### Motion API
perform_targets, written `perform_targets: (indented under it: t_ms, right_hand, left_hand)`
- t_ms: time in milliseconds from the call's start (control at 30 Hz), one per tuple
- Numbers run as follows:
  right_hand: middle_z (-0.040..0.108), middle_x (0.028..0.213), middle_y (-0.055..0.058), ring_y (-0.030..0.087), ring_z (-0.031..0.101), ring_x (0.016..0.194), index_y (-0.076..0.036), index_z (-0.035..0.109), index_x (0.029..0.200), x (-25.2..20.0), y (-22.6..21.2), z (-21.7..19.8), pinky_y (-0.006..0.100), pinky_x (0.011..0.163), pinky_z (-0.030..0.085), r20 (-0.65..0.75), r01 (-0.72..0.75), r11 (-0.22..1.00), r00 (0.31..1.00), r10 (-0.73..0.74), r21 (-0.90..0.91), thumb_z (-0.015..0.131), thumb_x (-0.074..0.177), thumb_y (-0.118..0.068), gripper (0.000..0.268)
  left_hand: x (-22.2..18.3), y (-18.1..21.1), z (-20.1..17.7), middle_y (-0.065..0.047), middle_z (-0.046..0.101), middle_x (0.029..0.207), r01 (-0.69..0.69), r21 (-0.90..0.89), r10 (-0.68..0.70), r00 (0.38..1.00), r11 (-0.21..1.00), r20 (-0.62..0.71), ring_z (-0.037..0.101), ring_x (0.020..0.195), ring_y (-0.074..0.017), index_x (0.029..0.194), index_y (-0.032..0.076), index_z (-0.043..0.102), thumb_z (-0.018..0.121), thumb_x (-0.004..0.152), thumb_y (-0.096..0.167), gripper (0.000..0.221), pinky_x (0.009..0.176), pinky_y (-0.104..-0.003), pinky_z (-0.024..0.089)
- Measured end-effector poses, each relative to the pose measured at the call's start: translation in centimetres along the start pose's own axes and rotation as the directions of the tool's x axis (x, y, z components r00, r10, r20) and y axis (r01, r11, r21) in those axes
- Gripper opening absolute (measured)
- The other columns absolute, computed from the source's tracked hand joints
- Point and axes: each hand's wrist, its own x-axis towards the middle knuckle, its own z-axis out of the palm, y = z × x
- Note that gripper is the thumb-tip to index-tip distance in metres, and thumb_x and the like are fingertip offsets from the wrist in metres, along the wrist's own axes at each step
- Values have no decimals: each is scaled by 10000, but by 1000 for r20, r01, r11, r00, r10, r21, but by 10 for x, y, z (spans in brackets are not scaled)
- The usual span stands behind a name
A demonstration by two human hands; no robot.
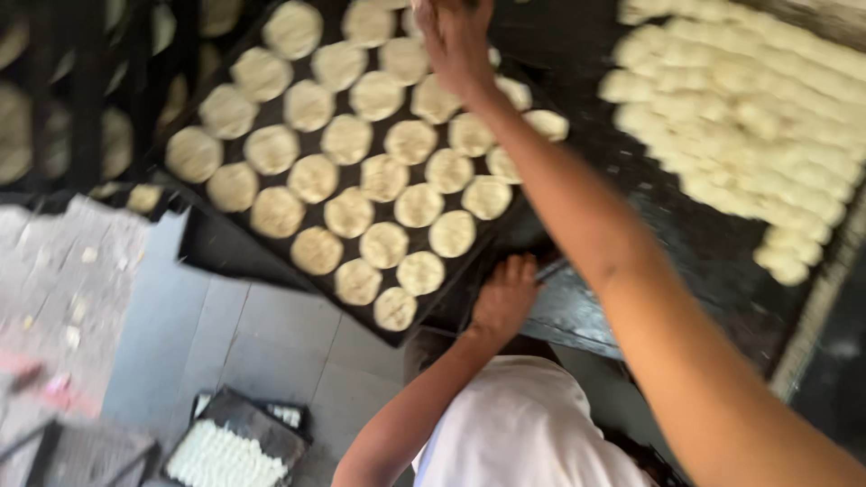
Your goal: The person mixes dough in a large industrial mixer, then walks to a workstation to flatten small balls of dough with a rolling pin and place them onto a baking tray.
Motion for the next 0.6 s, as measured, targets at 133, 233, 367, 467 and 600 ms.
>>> perform_targets:
  t_ms: [133,233,367,467,600]
  right_hand:
    - [723,1219,132,299,728,1118,-111,674,1309,-86,-46,-131,419,958,593,193,-514,808,858,476,290,507,1156,-354,332]
    - [743,1165,165,292,751,1058,-61,696,1267,-148,-35,-223,427,863,614,147,-659,742,752,643,121,640,1049,-192,261]
    - [702,1185,188,360,665,1081,44,665,1282,-171,34,-283,464,907,535,191,-342,863,882,431,-372,700,924,-56,374]
    - [709,1156,132,338,662,1085,-37,702,1226,-169,60,-297,410,936,564,420,-237,838,778,467,-492,655,898,39,339]
    - [719,1180,139,317,650,913,-41,691,1239,-201,21,-336,416,799,539,139,-649,757,759,636,79,583,1053,-6,217]
  left_hand:
    - [6,6,6,-177,608,1141,32,-13,-33,999,999,-35,667,954,-317,1292,-4,562,707,906,397,575,710,-382,605]
    - [5,13,3,-181,608,1111,9,65,-3,996,998,-92,674,928,-320,1304,-26,553,719,894,421,630,677,-372,607]
    - [4,28,0,-183,605,1108,57,147,-39,992,988,-124,679,914,-322,1325,-28,544,712,928,443,639,639,-364,605]
    - [4,40,1,-174,606,1112,151,156,-131,983,976,-130,686,932,-321,1312,-22,540,689,955,461,619,625,-375,604]
    - [5,56,8,-207,595,1103,249,189,-207,954,950,-218,681,923,-337,1322,-65,524,655,981,460,640,596,-375,606]
